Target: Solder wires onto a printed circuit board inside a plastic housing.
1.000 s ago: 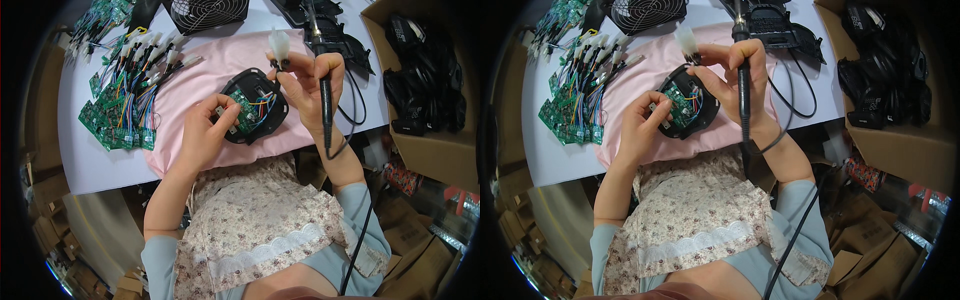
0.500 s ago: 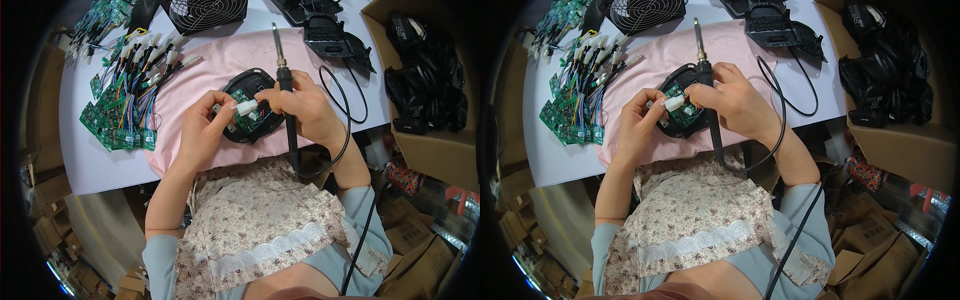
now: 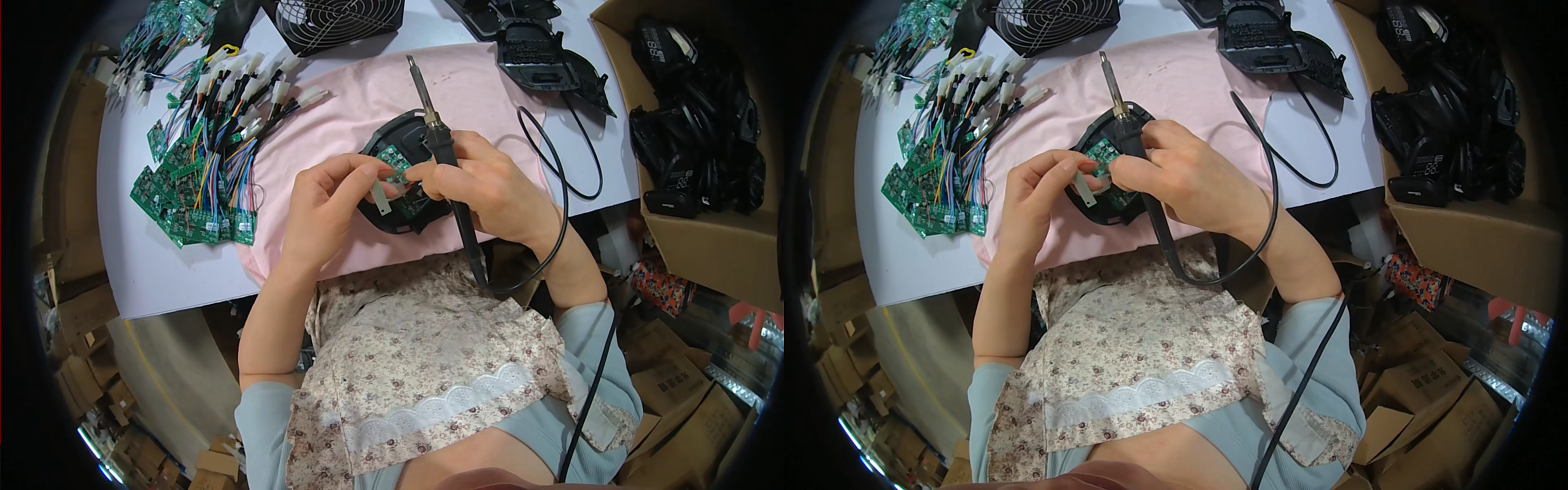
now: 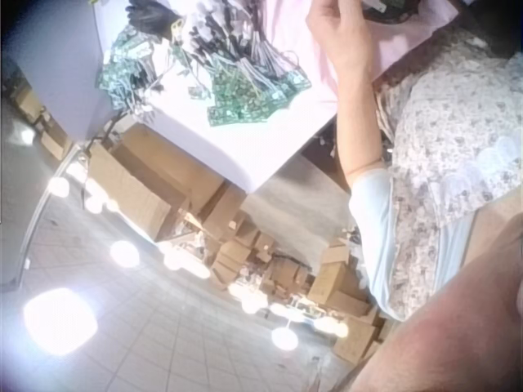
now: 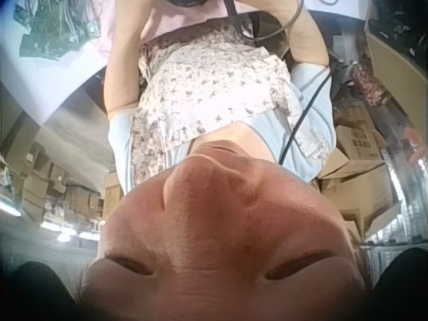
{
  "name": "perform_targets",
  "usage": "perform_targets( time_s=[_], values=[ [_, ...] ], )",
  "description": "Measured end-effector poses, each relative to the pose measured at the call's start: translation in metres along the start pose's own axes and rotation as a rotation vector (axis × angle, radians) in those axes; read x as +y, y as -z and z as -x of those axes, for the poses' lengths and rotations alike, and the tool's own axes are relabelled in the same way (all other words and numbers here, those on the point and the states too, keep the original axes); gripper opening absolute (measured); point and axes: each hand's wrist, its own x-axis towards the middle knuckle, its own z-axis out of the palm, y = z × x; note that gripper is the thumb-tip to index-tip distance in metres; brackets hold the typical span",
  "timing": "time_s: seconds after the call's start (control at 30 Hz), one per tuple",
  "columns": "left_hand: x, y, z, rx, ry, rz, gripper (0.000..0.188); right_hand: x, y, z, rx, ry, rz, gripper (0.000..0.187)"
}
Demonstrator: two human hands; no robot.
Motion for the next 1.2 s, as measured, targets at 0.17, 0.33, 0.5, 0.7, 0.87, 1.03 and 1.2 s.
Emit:
perform_targets(
  time_s=[0.17, 0.33, 0.5, 0.7, 0.87, 1.03, 1.2],
  values=[
    [-0.001, 0.008, 0.003, -0.162, 0.011, 0.137, 0.025, 0.004, -0.011, 0.007, 0.006, -0.128, -0.156, 0.028],
    [0.002, 0.009, 0.007, -0.226, 0.017, 0.182, 0.029, 0.003, -0.006, -0.003, -0.019, -0.020, -0.301, 0.032],
    [-0.001, 0.007, 0.010, -0.227, 0.033, 0.190, 0.031, 0.006, -0.007, 0.000, 0.025, 0.024, -0.482, 0.036],
    [0.005, -0.003, 0.016, -0.171, -0.007, 0.016, 0.025, 0.005, -0.005, -0.003, -0.019, 0.015, -0.213, 0.038],
    [-0.002, -0.008, 0.015, -0.164, -0.055, -0.004, 0.027, 0.003, -0.012, -0.002, -0.021, -0.004, -0.163, 0.034],
    [-0.005, -0.008, 0.016, -0.026, 0.002, 0.006, 0.024, -0.001, 0.002, 0.002, 0.210, 0.027, -0.055, 0.033],
    [-0.005, -0.014, 0.017, 0.017, -0.072, -0.088, 0.022, -0.033, -0.009, 0.010, 0.365, -0.093, 0.081, 0.034]
  ],
)
